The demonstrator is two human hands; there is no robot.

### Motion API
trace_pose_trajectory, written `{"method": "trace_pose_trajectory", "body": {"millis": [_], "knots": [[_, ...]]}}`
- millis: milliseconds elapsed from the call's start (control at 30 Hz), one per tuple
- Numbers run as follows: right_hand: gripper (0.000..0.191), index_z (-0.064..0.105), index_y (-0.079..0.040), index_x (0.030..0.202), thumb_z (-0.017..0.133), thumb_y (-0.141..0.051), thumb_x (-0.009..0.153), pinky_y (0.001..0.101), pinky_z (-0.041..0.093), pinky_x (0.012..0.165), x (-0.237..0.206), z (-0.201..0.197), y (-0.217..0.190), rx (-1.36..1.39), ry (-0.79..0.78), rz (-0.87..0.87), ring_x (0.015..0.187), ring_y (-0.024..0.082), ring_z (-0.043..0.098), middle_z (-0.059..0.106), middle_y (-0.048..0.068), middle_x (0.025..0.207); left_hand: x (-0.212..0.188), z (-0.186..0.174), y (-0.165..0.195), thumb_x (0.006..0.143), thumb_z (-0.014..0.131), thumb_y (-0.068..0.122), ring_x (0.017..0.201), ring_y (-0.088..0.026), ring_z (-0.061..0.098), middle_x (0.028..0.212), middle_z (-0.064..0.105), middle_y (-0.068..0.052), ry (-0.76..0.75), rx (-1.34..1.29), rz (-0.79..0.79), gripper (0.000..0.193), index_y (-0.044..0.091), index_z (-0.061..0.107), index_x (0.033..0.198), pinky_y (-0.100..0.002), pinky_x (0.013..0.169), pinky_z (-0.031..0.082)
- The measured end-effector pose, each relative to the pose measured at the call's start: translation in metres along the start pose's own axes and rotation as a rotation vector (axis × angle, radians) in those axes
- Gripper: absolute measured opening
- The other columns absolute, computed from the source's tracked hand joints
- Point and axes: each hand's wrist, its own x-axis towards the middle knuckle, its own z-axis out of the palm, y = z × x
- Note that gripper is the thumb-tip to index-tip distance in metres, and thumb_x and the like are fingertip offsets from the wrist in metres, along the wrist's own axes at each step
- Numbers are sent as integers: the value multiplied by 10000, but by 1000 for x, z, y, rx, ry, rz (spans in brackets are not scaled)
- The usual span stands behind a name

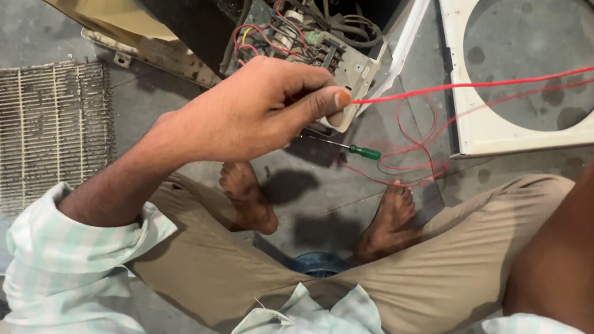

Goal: The person sits on the floor beside a disassembled window air conditioner, removes screws from the cabinet with a screwdriver, and works on the internal wiring and control panel, at one point pulling out and handling a red wire.

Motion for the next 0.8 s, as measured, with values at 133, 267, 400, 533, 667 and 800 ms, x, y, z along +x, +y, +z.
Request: {"method": "trace_pose_trajectory", "body": {"millis": [133, 267, 400, 533, 667, 800], "knots": [[229, 511, 36, 1212, 532, -192, 1203, 326, 503, 953, 20, 1, -17, 6, -7, 9, 964, 196, 626, 580, 99, 1049, -3, -4, 4, 1064, 540, 282, 625, -120, 490, 663, 533, -53, -178, -12, 28, 284, 54, 703, 1105, -338, 562, 446], [240, 520, 41, 1207, 516, -199, 1224, 332, 503, 992, 12, 12, -78, 404, 119, -157, 997, 198, 625, 568, 97, 1063, 1, 6, 15, 1035, 556, 276, 683, -158, 652, 758, 689, -67, -276, -32, 88, 309, 79, 657, 1250, -352, 643, 524], [365, 499, 40, 1296, 648, -164, 1032, 301, 492, 914, -42, 21, -149, 739, -430, -218, 956, 164, 595, 583, 71, 1009, 10, 22, 11, 1045, 572, 263, 688, -200, 634, 767, 677, -100, -187, -71, 89, 333, 76, 648, 1310, -357, 651, 526], [292, 715, -16, 1187, 776, -30, 902, 213, 425, 537, -34, 19, -175, 615, -686, 6, 650, 72, 547, 667, 21, 775, 10, 14, 3, 1063, 545, 215, 769, -130, 688, 855, 721, -36, -268, -203, 157, 279, 43, 670, 1243, -329, 703, 564], [73, 707, -4, 1020, 709, 12, 948, 190, 408, 580, -18, 5, -164, 515, -475, -51, 662, 38, 525, 625, -11, 765, 8, 4, 4, 1051, 551, 220, 676, -138, 602, 758, 667, -28, -234, -103, 42, 258, 47, 706, 1164, -337, 634, 523], [87, 720, 10, 1066, 765, 41, 999, 200, 324, 549, -23, 2, -143, 441, -342, -172, 618, 44, 458, 575, 11, 756, 6, -10, -2, 1021, 546, 255, 614, -126, 573, 713, 667, 7, -366, 8, -82, 275, 68, 731, 1100, -311, 572, 494]]}}
